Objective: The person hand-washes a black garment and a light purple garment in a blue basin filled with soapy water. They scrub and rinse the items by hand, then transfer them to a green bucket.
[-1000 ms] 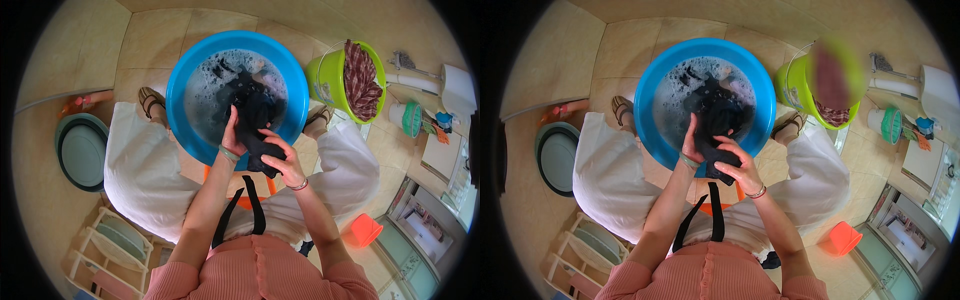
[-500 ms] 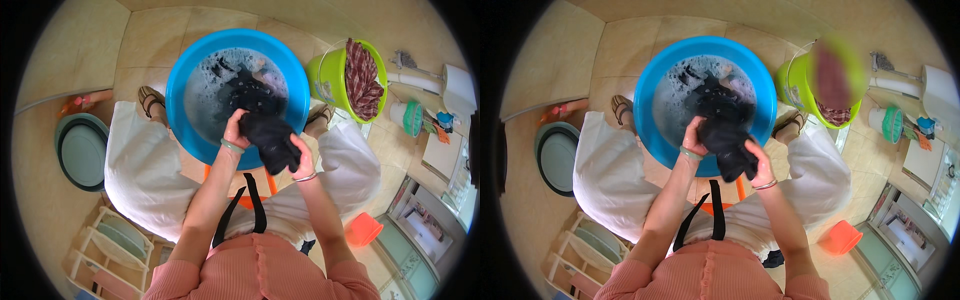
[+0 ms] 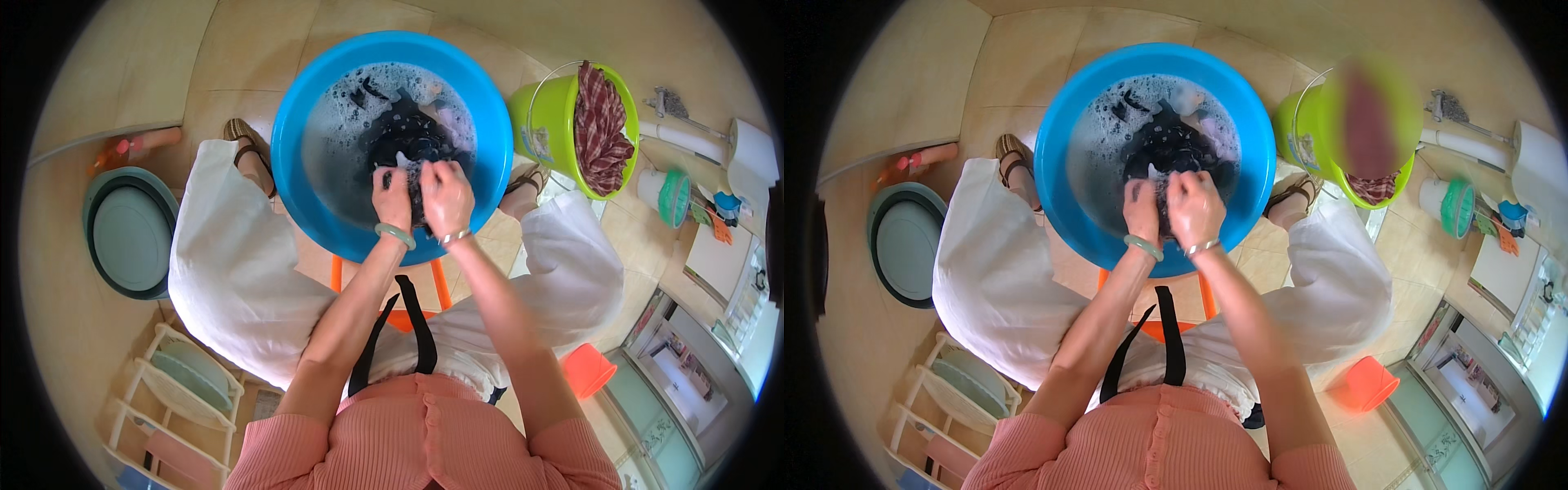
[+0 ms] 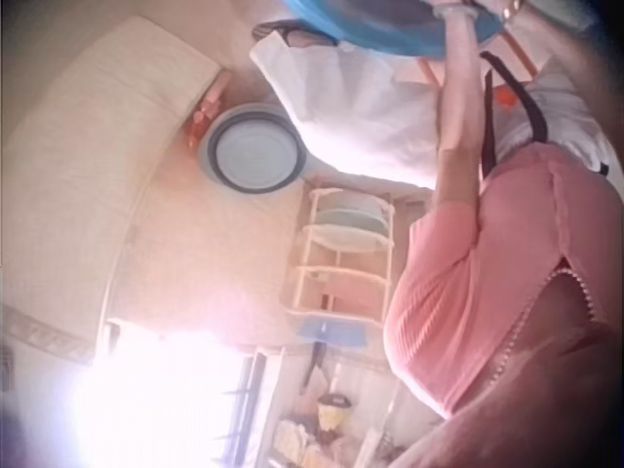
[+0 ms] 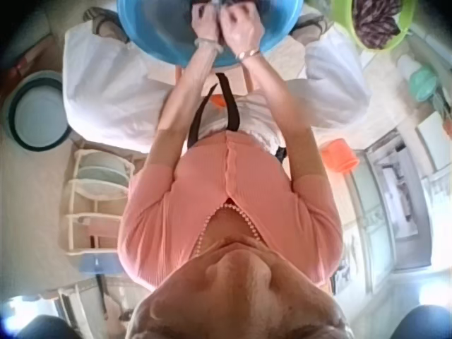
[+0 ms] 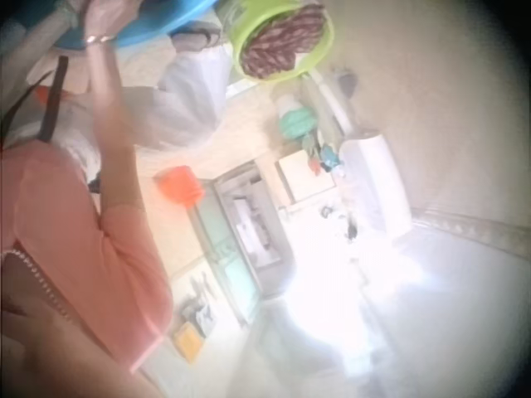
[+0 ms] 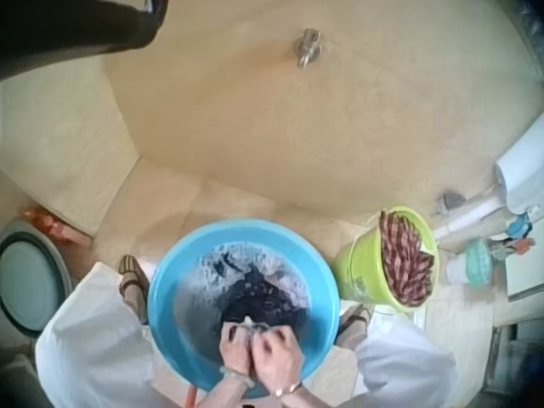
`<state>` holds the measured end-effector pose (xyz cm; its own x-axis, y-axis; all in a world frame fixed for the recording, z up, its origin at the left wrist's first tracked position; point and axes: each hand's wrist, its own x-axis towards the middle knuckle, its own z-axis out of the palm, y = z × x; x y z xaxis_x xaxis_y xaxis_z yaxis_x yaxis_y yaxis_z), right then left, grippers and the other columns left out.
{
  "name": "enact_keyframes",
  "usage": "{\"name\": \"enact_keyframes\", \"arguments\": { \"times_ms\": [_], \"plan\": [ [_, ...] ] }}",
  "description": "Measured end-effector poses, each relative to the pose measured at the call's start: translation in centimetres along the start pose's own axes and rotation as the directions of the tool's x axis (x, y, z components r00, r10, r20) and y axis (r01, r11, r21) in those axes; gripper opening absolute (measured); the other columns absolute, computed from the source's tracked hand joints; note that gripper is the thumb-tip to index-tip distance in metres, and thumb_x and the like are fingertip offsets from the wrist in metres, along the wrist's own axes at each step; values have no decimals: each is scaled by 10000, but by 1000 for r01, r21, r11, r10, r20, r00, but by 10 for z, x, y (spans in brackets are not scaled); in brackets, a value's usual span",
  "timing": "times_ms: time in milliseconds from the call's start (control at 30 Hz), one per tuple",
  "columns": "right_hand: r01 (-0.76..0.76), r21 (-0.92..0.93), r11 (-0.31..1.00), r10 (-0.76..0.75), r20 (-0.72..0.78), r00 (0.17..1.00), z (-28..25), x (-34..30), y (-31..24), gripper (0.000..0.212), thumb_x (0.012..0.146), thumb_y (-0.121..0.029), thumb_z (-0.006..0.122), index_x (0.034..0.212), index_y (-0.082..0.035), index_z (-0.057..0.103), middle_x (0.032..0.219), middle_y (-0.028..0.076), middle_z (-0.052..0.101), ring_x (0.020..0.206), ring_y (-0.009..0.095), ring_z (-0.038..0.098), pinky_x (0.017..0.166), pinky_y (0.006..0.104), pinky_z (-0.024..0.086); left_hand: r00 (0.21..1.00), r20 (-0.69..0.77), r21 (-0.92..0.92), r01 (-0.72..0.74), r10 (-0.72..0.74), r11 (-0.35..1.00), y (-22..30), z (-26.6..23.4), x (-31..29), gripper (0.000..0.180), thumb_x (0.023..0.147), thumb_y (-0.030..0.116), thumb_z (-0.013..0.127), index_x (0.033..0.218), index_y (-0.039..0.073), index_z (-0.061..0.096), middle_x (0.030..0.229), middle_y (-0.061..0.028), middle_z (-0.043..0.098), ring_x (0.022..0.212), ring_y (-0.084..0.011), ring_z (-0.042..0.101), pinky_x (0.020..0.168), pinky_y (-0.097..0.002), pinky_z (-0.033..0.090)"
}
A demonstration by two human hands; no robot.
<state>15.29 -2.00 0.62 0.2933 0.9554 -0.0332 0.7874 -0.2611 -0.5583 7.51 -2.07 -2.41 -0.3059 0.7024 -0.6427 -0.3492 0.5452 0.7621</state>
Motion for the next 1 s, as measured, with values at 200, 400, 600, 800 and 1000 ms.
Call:
{"name": "enact_keyframes", "arguments": {
  "times_ms": [200, 400, 600, 800, 1000],
  "plan": [
    [96, -253, 963, -58, 154, 986, 9, -10, 7, 172, 872, -240, 587, 798, -85, 605, 863, 115, 569, 782, 327, 602, 544, 426, 517, 994, -80, 34, 81, -78, 996, -35, -16, 5, 132, 834, 161, 624, 875, 37, 603, 787, -56, 605, 761, -143, 522, 712, -289, 450],
    [365, -43, 930, -344, 248, 906, -18, -57, -49, 91, 801, -155, 639, 795, -103, 565, 872, 88, 516, 784, 295, 565, 532, 410, 515, 965, 6, -146, 259, -261, 955, -23, -35, 21, 215, 874, 270, 635, 899, 64, 578, 848, -34, 578, 763, -130, 534, 701, -274, 459],
    [-150, -329, 932, 263, 330, 907, 23, 9, 24, 325, 961, -305, 427, 803, -86, 608, 816, 159, 618, 716, 372, 632, 622, 488, 522, 985, -82, 38, 154, -151, 987, -18, -15, -17, 154, 841, 183, 590, 901, 41, 603, 810, -26, 569, 792, -129, 481, 704, -267, 416],
    [196, -216, 956, -142, 244, 959, 13, -33, -9, 153, 896, -232, 564, 826, -96, 570, 905, 105, 564, 810, 313, 604, 585, 430, 512, 944, -88, -118, 308, -319, 944, -37, -36, 8, 200, 852, 199, 600, 953, 27, 598, 855, -63, 590, 807, -165, 509, 739, -289, 433],
    [219, -172, 960, -170, 262, 950, 14, -27, -20, 144, 897, -230, 548, 833, -103, 573, 867, 108, 570, 767, 324, 606, 578, 436, 524, 999, -11, 184, -47, 50, 982, -38, -49, 12, 194, 858, 199, 579, 913, 14, 593, 885, -80, 590, 812, -182, 502, 768, -324, 433]
  ]
}}
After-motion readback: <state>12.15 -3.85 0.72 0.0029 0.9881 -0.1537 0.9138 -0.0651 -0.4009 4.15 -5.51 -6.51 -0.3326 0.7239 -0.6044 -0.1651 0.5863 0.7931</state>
